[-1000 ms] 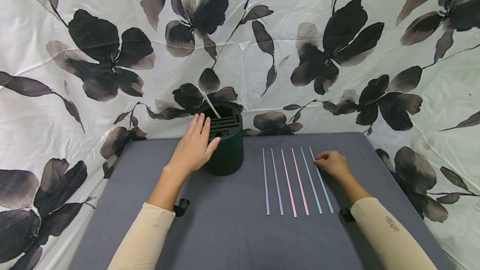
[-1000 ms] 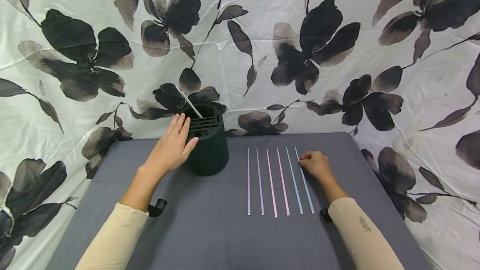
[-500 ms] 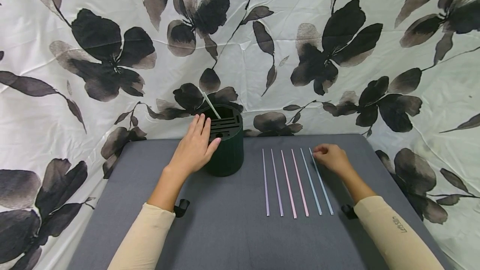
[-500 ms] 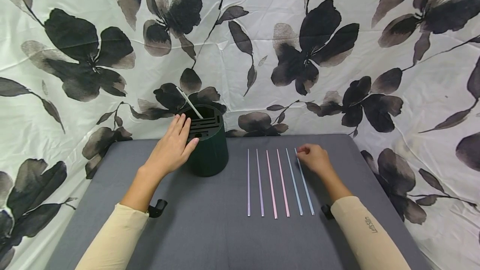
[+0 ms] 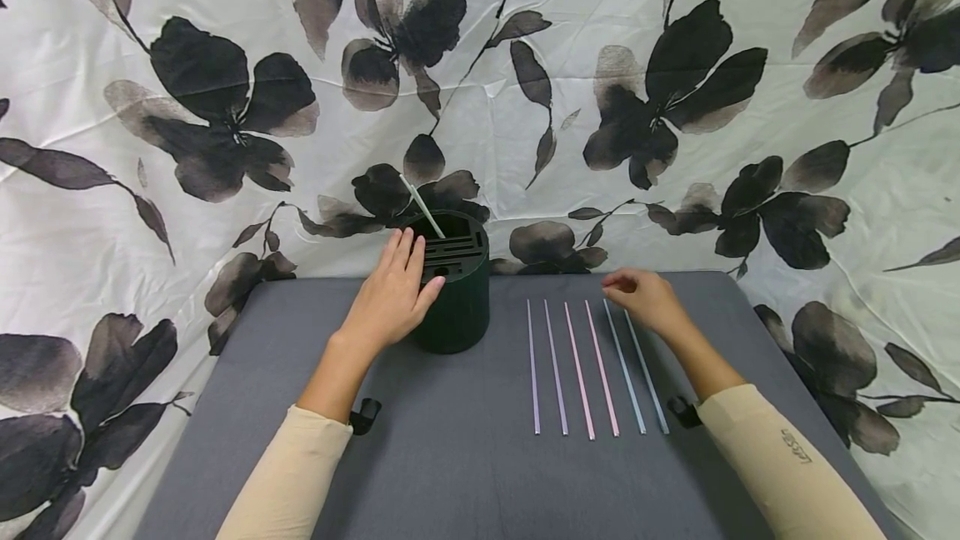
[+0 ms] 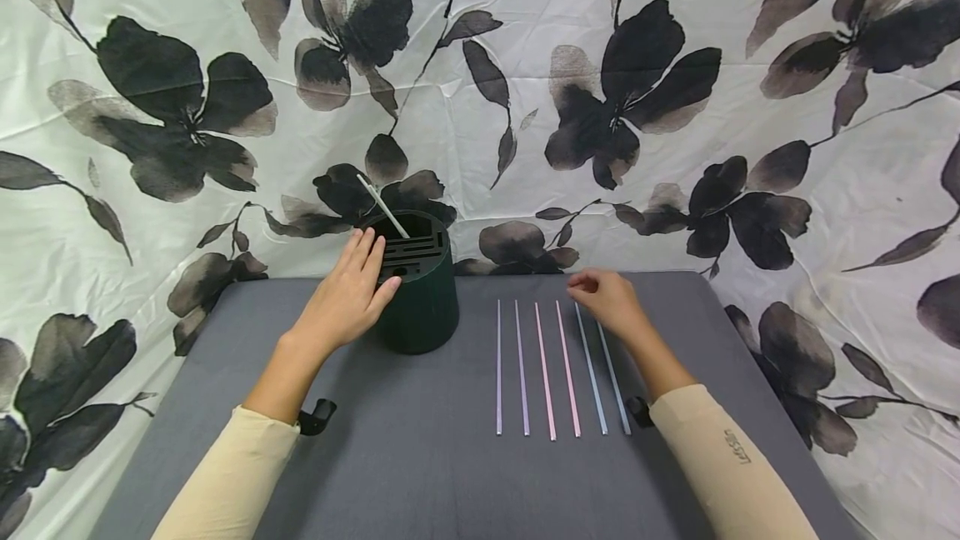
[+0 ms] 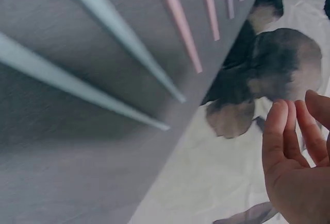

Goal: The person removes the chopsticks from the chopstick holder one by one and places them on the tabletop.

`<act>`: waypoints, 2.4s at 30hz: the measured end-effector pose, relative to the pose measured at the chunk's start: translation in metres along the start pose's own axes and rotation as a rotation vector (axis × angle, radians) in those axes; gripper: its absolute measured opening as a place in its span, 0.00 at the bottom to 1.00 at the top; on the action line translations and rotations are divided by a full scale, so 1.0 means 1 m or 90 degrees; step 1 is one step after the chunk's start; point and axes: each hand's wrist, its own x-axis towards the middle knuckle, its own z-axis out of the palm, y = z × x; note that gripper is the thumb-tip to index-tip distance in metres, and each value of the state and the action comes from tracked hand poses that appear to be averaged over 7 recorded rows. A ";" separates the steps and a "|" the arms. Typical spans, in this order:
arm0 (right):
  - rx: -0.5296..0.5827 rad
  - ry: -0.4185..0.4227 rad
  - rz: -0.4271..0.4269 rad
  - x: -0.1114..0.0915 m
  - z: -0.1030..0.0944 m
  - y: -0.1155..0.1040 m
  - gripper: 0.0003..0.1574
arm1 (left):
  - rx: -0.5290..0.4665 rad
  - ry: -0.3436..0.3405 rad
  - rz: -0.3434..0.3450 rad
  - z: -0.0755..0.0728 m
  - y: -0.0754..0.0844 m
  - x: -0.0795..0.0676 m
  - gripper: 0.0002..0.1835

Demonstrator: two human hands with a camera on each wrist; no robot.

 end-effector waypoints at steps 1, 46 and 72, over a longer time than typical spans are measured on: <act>0.007 0.001 -0.009 0.001 0.000 -0.005 0.18 | 0.001 0.001 0.000 0.000 0.000 0.000 0.40; 0.126 -0.100 -0.262 0.101 0.023 -0.215 0.20 | -0.001 -0.001 -0.014 0.001 -0.002 0.002 0.40; -0.005 -0.093 -0.237 0.128 0.064 -0.255 0.09 | -0.002 -0.007 0.001 0.006 0.001 0.008 0.40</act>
